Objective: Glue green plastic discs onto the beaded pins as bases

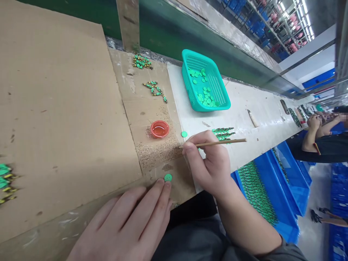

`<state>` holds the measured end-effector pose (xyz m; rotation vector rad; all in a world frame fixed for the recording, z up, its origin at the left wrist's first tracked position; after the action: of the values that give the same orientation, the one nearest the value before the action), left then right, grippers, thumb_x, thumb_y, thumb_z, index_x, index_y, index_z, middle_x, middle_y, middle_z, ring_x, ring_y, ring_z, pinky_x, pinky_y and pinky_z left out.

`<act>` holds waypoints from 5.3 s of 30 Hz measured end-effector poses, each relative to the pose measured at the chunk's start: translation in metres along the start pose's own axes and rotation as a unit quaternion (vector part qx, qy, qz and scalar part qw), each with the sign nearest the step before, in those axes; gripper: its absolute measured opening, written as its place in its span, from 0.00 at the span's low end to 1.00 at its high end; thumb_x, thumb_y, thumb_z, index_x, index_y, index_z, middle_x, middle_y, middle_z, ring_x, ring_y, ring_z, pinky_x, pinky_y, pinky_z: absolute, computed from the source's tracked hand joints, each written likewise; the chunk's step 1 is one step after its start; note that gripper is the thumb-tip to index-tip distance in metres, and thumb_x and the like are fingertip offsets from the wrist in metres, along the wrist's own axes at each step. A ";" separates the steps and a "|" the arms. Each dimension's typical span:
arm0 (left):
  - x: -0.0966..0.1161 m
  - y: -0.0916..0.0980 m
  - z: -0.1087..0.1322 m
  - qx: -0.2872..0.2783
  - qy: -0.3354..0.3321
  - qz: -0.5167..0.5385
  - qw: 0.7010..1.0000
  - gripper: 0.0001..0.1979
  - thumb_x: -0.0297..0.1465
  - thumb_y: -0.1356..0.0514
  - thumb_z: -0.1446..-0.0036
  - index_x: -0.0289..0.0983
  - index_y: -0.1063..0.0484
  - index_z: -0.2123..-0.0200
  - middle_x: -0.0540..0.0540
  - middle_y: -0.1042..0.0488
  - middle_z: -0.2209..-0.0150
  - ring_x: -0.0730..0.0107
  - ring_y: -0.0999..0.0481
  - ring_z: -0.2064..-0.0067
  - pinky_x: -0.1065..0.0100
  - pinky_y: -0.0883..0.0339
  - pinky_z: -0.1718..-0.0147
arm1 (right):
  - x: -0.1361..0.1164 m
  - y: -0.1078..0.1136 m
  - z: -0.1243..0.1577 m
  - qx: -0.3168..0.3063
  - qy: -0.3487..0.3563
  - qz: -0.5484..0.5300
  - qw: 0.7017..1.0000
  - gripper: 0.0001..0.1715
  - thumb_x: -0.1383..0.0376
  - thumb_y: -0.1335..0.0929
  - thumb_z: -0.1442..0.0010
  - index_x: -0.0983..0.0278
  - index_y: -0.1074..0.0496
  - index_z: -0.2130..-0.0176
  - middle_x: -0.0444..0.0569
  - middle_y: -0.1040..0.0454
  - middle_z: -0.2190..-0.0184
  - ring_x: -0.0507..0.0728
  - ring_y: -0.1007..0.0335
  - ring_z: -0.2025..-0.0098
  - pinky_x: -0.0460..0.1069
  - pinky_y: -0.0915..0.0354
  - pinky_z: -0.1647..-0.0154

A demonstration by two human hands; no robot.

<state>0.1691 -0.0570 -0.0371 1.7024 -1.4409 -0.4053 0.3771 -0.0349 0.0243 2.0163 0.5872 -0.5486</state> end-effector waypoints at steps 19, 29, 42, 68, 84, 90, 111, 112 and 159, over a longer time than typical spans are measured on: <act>0.000 -0.002 0.014 -0.058 0.004 0.019 0.998 0.21 0.25 0.35 0.27 0.41 0.18 0.35 0.41 0.20 0.28 0.47 0.14 0.37 0.42 0.24 0.33 | -0.026 0.006 0.049 0.042 0.071 -0.102 0.991 0.04 0.68 0.31 0.20 0.61 0.26 0.53 0.46 0.20 0.68 0.55 0.23 0.70 0.52 0.24 0.69; 0.002 -0.005 0.021 -0.088 0.025 0.027 0.995 0.25 0.26 0.36 0.25 0.43 0.23 0.28 0.43 0.21 0.27 0.45 0.15 0.34 0.39 0.22 0.31 | -0.030 -0.010 0.048 0.066 0.110 -0.114 0.985 0.12 0.71 0.33 0.21 0.60 0.31 0.60 0.42 0.26 0.73 0.53 0.30 0.75 0.50 0.30 0.75; 0.003 -0.004 0.024 -0.104 0.031 0.037 0.993 0.26 0.27 0.35 0.25 0.46 0.24 0.27 0.45 0.24 0.24 0.46 0.16 0.32 0.40 0.21 0.30 | -0.027 -0.012 0.048 0.060 0.078 -0.113 0.989 0.10 0.69 0.34 0.19 0.56 0.28 0.55 0.41 0.26 0.73 0.55 0.27 0.75 0.52 0.26 0.76; 0.003 -0.003 0.024 -0.104 0.031 0.025 0.994 0.24 0.28 0.37 0.24 0.44 0.24 0.28 0.45 0.26 0.23 0.45 0.16 0.33 0.38 0.21 0.32 | -0.028 -0.011 0.048 0.065 0.086 -0.106 0.989 0.10 0.68 0.33 0.18 0.57 0.29 0.56 0.41 0.26 0.73 0.53 0.28 0.76 0.50 0.27 0.76; -0.002 0.009 -0.029 -0.043 -0.016 -0.040 0.998 0.10 0.27 0.36 0.25 0.40 0.17 0.46 0.44 0.12 0.45 0.53 0.14 0.49 0.49 0.20 0.47 | -0.014 -0.018 0.048 -0.111 0.068 -0.102 0.986 0.14 0.77 0.31 0.28 0.58 0.26 0.52 0.51 0.11 0.52 0.59 0.14 0.51 0.58 0.19 0.45; 0.004 0.019 -0.038 -0.043 0.081 0.027 0.995 0.10 0.27 0.37 0.25 0.37 0.17 0.47 0.41 0.13 0.50 0.56 0.17 0.52 0.54 0.18 0.52 | -0.013 -0.018 0.055 -0.123 0.018 -0.090 0.988 0.13 0.75 0.30 0.30 0.56 0.28 0.54 0.49 0.16 0.56 0.61 0.17 0.53 0.55 0.21 0.52; -0.248 0.225 0.037 -0.225 0.533 -0.235 0.781 0.18 0.45 0.31 0.26 0.37 0.19 0.45 0.43 0.16 0.45 0.58 0.15 0.46 0.51 0.16 0.44 | 0.002 -0.028 0.069 -0.089 -0.024 -0.163 0.982 0.02 0.61 0.27 0.27 0.55 0.24 0.56 0.50 0.15 0.55 0.65 0.15 0.52 0.60 0.20 0.51; -0.250 0.221 0.035 -0.236 0.529 -0.243 0.778 0.19 0.46 0.31 0.26 0.38 0.19 0.44 0.42 0.16 0.43 0.57 0.15 0.45 0.50 0.17 0.43 | 0.002 -0.027 0.069 -0.085 -0.030 -0.171 0.981 0.03 0.60 0.27 0.27 0.55 0.25 0.56 0.50 0.14 0.55 0.65 0.14 0.52 0.60 0.20 0.50; 0.028 0.131 -0.083 0.012 0.021 0.071 0.997 0.12 0.27 0.28 0.36 0.54 0.15 0.56 0.49 0.13 0.63 0.59 0.13 0.65 0.57 0.18 0.64 | -0.068 0.004 0.058 -0.160 -0.217 -0.489 0.829 0.13 0.54 0.22 0.30 0.60 0.20 0.60 0.45 0.18 0.67 0.54 0.25 0.66 0.49 0.26 0.64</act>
<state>0.1508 -0.0476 0.1188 1.6063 -1.5291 -0.2744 0.3177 -0.1001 0.0406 1.0841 1.3159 -1.3631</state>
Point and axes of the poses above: each hand's wrist, its own z-axis away from the middle knuckle, its own y-axis out of the back of the hand, x = y × z, the point moved 7 cm from there along -z, towards the middle knuckle
